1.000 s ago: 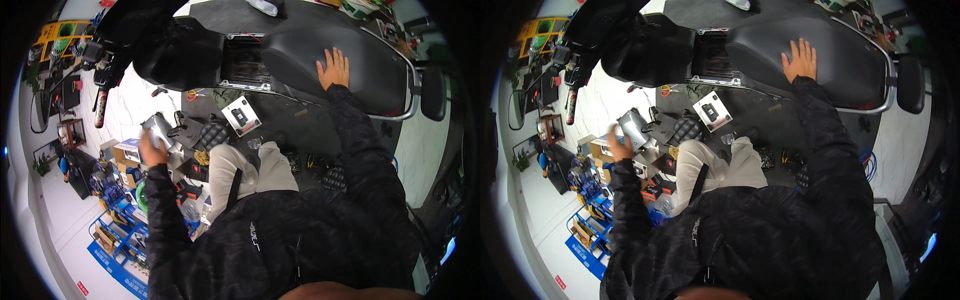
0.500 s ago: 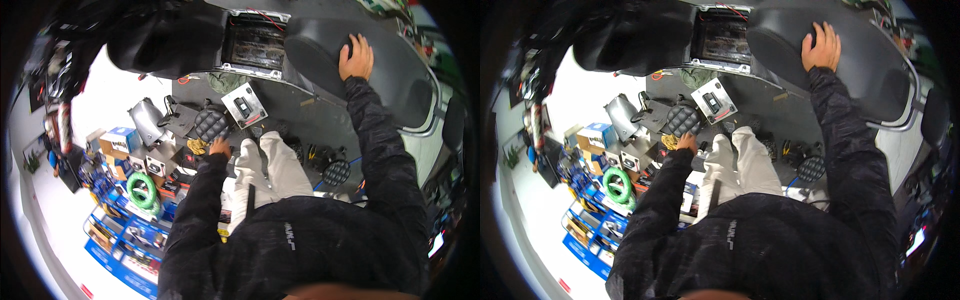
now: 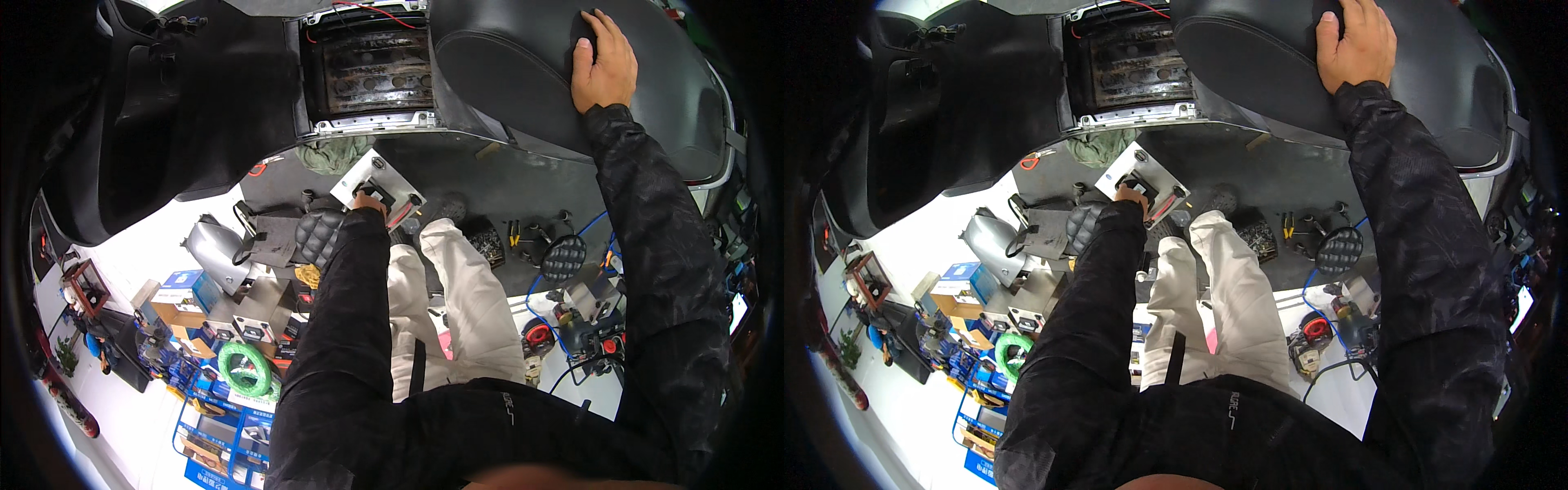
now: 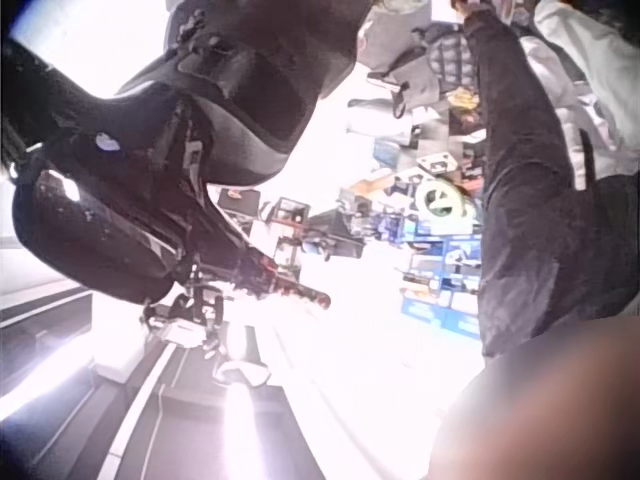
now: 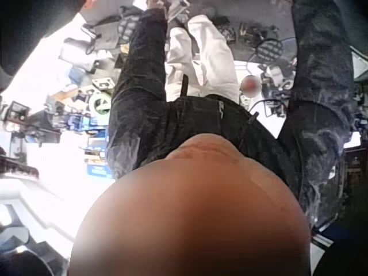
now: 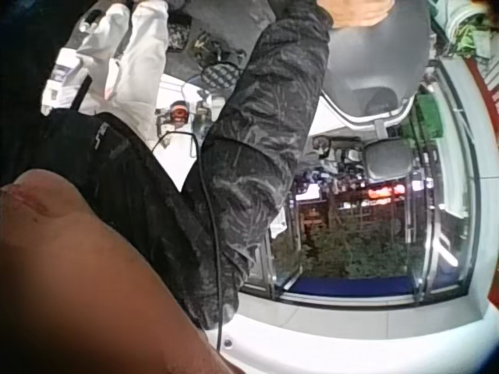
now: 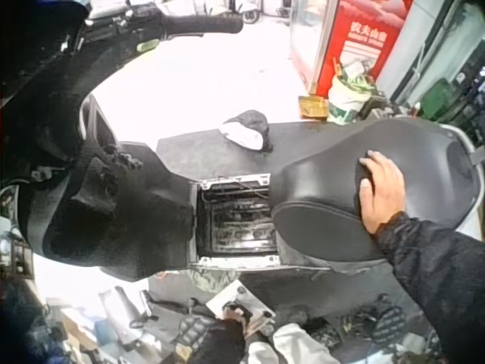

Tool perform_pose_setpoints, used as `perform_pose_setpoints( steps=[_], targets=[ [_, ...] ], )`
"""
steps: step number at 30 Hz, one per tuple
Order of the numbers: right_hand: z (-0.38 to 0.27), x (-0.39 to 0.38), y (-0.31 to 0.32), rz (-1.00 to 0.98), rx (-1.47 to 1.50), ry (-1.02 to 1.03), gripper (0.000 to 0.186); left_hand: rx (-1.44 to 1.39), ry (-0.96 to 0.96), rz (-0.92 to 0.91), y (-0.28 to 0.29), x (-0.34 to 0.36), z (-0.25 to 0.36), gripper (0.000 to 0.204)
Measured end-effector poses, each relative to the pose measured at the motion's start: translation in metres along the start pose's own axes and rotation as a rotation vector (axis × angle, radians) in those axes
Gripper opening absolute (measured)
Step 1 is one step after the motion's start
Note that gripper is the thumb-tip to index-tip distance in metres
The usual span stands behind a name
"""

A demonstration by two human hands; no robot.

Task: The person uses a cordless drill to remove and reinstall screws on the rear storage compartment of a scooter, then connects wires to the battery and tests the dashboard. The person manipulates the drill, screws, wires, and battery terminals while working in a workshop.

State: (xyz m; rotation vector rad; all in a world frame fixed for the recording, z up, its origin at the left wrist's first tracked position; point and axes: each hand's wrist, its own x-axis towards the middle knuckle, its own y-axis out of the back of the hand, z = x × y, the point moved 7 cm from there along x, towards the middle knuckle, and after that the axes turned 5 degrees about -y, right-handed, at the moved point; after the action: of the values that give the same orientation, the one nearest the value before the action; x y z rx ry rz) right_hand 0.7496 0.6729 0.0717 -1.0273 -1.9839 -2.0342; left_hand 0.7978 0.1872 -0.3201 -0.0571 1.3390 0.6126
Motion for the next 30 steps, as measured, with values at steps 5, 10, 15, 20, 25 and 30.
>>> perform_pose_setpoints(
  steps=[5,10,15,20,25,30],
  targets=[
    [-0.001,0.003,0.001,-0.026,0.037,0.003,0.044,0.015,0.046,0.344,0.002,0.021,0.0,0.027],
    [0.0,0.002,0.001,-0.019,0.026,-0.002,0.046,-0.124,0.156,0.495,-0.016,0.031,-0.027,0.027],
    [0.0,0.001,0.0,-0.035,0.009,-0.024,0.047,-0.103,0.183,0.268,-0.002,0.007,-0.042,0.024],
    [-0.002,0.005,-0.001,-0.04,0.028,-0.021,0.047,-0.235,0.245,0.144,0.029,-0.014,-0.076,0.032],
    [-0.004,0.004,0.004,-0.02,0.055,-0.006,0.046,-0.234,0.259,0.185,0.025,-0.03,-0.126,0.04],
    [0.001,0.003,0.004,-0.067,0.028,-0.07,0.05,-0.324,0.339,0.173,0.022,-0.038,-0.164,0.044]
  ],
)
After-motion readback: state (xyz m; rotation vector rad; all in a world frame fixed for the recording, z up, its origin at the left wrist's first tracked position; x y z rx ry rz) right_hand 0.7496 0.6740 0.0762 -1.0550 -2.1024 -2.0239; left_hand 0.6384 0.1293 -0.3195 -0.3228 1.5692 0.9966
